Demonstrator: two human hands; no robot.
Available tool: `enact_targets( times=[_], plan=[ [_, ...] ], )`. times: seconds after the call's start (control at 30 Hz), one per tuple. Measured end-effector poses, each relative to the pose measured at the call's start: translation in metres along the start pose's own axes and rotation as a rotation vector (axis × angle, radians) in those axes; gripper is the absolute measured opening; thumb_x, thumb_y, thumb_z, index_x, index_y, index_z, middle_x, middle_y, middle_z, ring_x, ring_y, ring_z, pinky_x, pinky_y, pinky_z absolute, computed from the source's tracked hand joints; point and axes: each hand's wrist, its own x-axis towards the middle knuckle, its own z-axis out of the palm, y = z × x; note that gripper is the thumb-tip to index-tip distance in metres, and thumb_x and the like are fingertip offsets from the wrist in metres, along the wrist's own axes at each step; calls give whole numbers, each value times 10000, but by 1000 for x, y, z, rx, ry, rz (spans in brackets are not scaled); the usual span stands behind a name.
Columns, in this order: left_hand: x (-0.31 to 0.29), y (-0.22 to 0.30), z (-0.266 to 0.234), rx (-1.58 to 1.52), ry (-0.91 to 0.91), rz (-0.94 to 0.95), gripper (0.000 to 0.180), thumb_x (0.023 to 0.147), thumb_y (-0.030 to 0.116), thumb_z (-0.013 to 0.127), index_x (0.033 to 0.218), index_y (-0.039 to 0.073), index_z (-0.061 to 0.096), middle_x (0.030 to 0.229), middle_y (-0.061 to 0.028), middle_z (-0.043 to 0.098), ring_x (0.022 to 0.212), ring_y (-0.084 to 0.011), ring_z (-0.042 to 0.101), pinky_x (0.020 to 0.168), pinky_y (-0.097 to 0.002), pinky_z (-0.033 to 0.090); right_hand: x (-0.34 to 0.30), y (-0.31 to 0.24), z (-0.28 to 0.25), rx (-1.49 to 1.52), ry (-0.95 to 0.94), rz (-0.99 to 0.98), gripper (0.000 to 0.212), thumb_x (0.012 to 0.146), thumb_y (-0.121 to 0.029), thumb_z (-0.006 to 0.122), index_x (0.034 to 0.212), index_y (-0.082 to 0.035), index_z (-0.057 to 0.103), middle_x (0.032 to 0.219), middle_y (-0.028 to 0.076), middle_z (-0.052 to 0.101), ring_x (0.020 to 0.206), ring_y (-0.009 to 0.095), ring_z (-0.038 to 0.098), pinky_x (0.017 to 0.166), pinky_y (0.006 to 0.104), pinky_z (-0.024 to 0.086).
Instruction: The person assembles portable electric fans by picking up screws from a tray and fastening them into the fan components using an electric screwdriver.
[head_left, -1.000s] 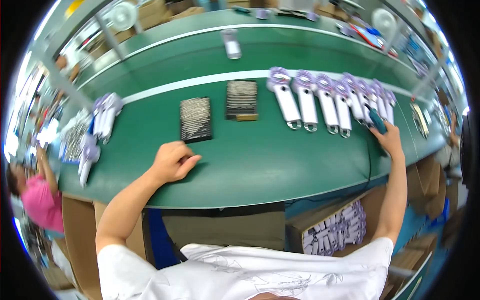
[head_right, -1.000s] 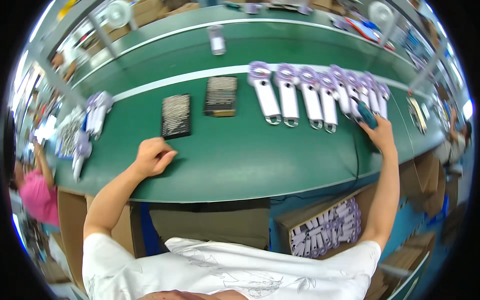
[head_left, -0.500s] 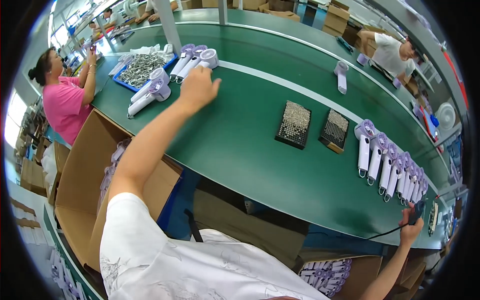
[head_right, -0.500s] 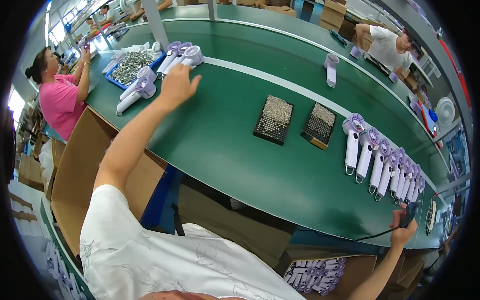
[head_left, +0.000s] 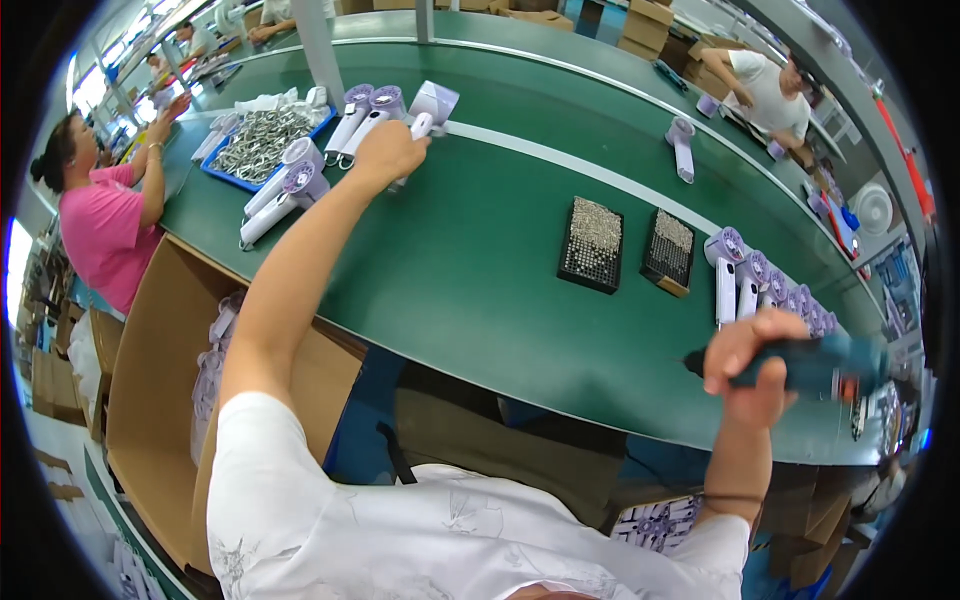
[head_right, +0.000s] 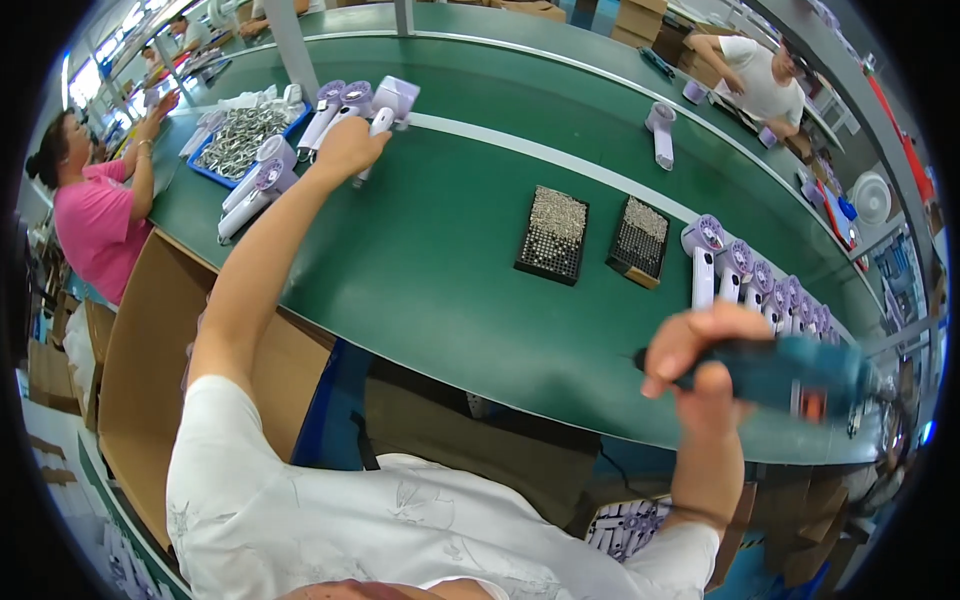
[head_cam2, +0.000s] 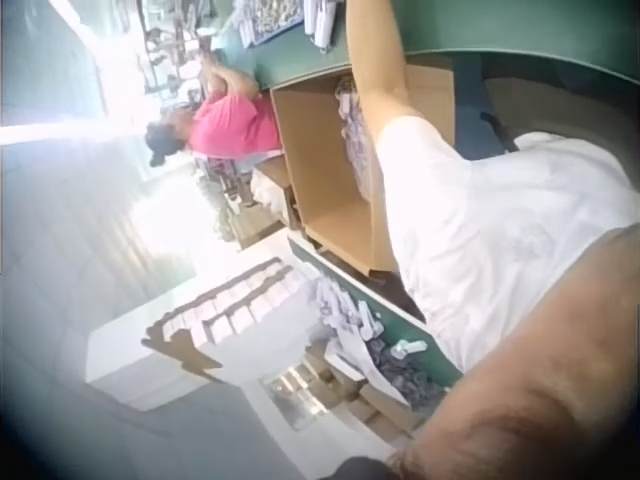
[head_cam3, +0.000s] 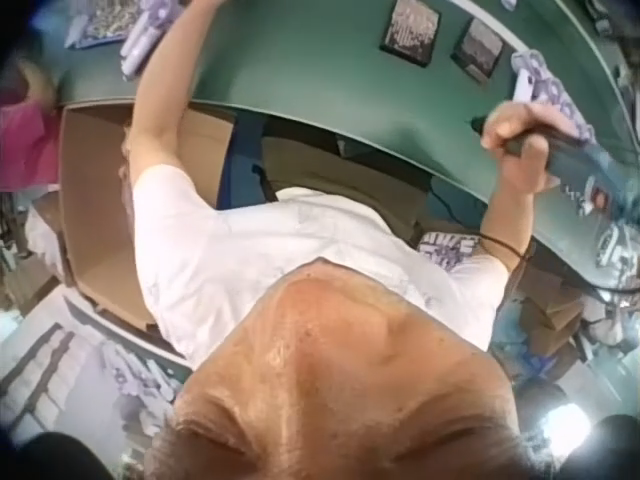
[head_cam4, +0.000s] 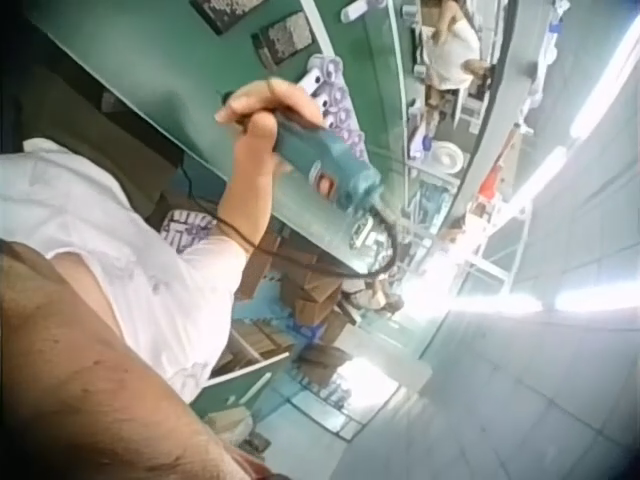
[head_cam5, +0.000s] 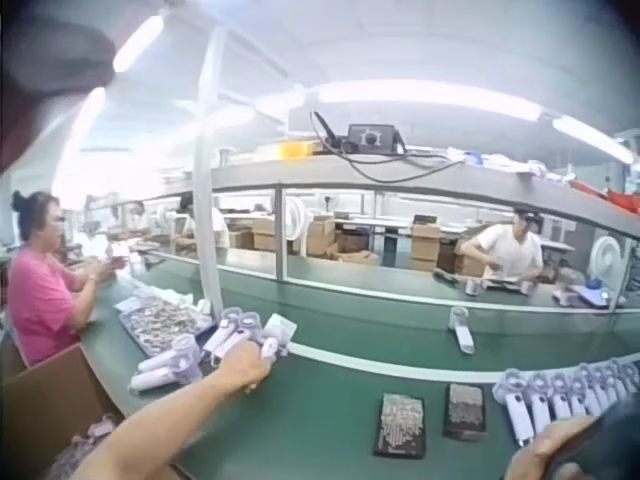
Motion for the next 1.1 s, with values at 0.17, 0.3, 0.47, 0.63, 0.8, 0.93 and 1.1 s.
enact_targets(
  times=[0.17, 0.3, 0.47, 0.63, 0.8, 0.93, 1.1],
  plan=[
    [-46, 75, -15, -1539, -401, 96, 471, 1031, 359, 573, 1199, -71, 663, 979, -114, 738, 613, -85, 593, 469, -212, 376, 50, 54, 51, 189, 240, 404, 249, 934, -52, 684, 1150, 68, 647, 840, 163, 704, 480, 184, 620, 433, 304, 473],
    [-87, 116, -29, -1841, -508, 265, 498, 1040, 362, 555, 1265, -77, 620, 1057, -117, 723, 721, -85, 626, 508, -219, 389, 58, 92, 75, 21, 392, 641, 321, 886, -125, 785, 1125, 54, 667, 874, 121, 718, 499, 148, 628, 433, 286, 474],
    [-115, 130, -5, -1896, -494, 108, 388, 956, 242, 734, 1153, -58, 586, 1052, -155, 736, 608, -98, 602, 448, -235, 399, 35, 101, 76, -31, 415, 672, 323, 858, -97, 815, 1112, 41, 672, 903, 111, 726, 531, 133, 649, 437, 265, 491],
    [-129, 136, -1, -1687, -298, -97, 461, 833, 170, 873, 1084, -60, 562, 806, -79, 654, 483, -79, 522, 391, -223, 339, 37, 103, 89, -229, 255, 764, 511, 782, -174, 907, 1169, 47, 656, 891, 103, 722, 590, 119, 673, 481, 253, 526],
    [-132, 133, -2, -1596, -429, -208, 381, 889, 292, 826, 981, -38, 659, 797, -68, 656, 496, -74, 511, 408, -219, 346, 41, 106, 91, -255, 205, 895, 572, 803, -173, 883, 1263, 54, 630, 1028, 128, 745, 598, 118, 682, 491, 240, 536],
    [-120, 115, 2, -1654, -677, 21, 393, 950, 306, 743, 1056, -65, 666, 891, -100, 696, 663, -98, 619, 525, -240, 463, 39, 103, 84, -242, 250, 872, 562, 821, -133, 860, 1288, 69, 620, 1033, 135, 742, 585, 117, 675, 485, 241, 531],
    [-116, 112, 5, -1569, -703, 62, 350, 978, 219, 706, 1103, -104, 656, 1016, -162, 729, 882, -210, 727, 804, -357, 598, 40, 109, 75, -172, 199, 936, 626, 840, -134, 843, 1351, 94, 563, 1023, 140, 730, 550, 120, 648, 469, 256, 520]
  ],
)
